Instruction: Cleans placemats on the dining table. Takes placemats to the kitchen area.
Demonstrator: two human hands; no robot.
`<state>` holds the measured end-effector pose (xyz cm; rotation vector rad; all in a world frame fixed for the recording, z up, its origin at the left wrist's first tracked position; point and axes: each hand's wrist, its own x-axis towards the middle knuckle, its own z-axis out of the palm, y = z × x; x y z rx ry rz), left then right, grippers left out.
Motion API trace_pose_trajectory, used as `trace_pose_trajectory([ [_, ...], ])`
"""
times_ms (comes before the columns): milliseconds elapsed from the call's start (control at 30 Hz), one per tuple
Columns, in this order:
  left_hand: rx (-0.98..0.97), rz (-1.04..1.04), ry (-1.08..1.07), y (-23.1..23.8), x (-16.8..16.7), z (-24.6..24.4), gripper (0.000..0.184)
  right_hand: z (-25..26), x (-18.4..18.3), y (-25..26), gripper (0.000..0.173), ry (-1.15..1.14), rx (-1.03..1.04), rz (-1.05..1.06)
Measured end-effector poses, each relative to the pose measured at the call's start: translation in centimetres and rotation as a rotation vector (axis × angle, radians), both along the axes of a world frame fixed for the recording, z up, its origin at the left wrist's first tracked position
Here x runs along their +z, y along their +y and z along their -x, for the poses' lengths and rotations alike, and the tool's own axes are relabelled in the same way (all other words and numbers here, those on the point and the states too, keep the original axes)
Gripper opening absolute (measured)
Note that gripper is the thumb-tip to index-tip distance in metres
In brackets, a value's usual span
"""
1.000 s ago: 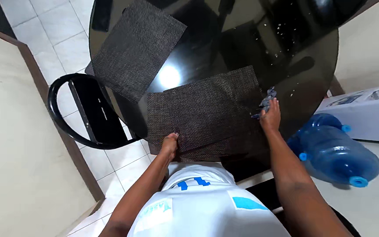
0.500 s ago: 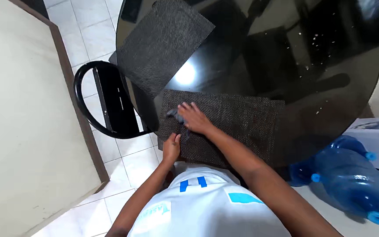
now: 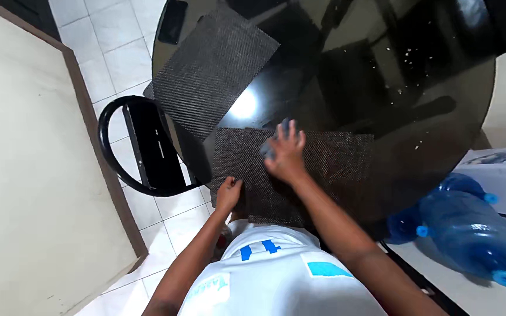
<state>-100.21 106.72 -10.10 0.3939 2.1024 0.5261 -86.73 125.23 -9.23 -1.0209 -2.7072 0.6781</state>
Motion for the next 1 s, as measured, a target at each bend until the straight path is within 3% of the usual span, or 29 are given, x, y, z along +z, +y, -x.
trace_pose_trajectory([
  [100,-0.134,0.126,0.175,2.0,-0.3,0.0,0.047,2.4,-4.5,-7.0,0.072,-0.153,0.235,0.101],
  [200,-0.146,0.109,0.285,1.8,-0.5,-0.2,0.045,1.3,-5.1,-5.3,0.068,-0.147,0.268,0.139],
  [500,-0.103,-0.016,0.278,0.7,-2.2,-0.6,0.040,-21.6,-6.1,8.7,0.073,-0.263,-0.244,0.058],
  [600,-0.125,-0.007,0.287,0.9,-1.8,-1.5,0.042,-25.2,-6.6,11.8,0.066,-0.178,-0.363,0.030],
  [667,-0.152,0.021,0.312,0.8,-1.6,-1.8,0.043,-22.9,-5.3,11.3,0.062,-0.024,-0.502,-0.038],
  [733,-0.170,0.013,0.335,0.7,-1.5,-2.0,0.043,-15.9,-2.7,8.3,0.065,0.107,-0.484,-0.074],
  [800,-0.171,0.015,0.325,0.5,-1.4,-2.3,0.043,-7.1,-1.1,2.2,0.072,0.138,-0.251,-0.043],
  [867,-0.146,0.000,0.314,0.5,-1.6,-2.6,0.039,0.1,-2.0,-3.2,0.077,0.064,0.126,0.043],
  [933,-0.070,-0.029,0.306,0.2,-1.6,-2.5,0.036,3.2,-4.1,-5.4,0.074,-0.047,0.388,0.124],
  [1000,0.011,-0.054,0.297,0.4,-1.3,-1.6,0.035,2.6,-4.6,-4.2,0.072,-0.054,0.366,0.133],
])
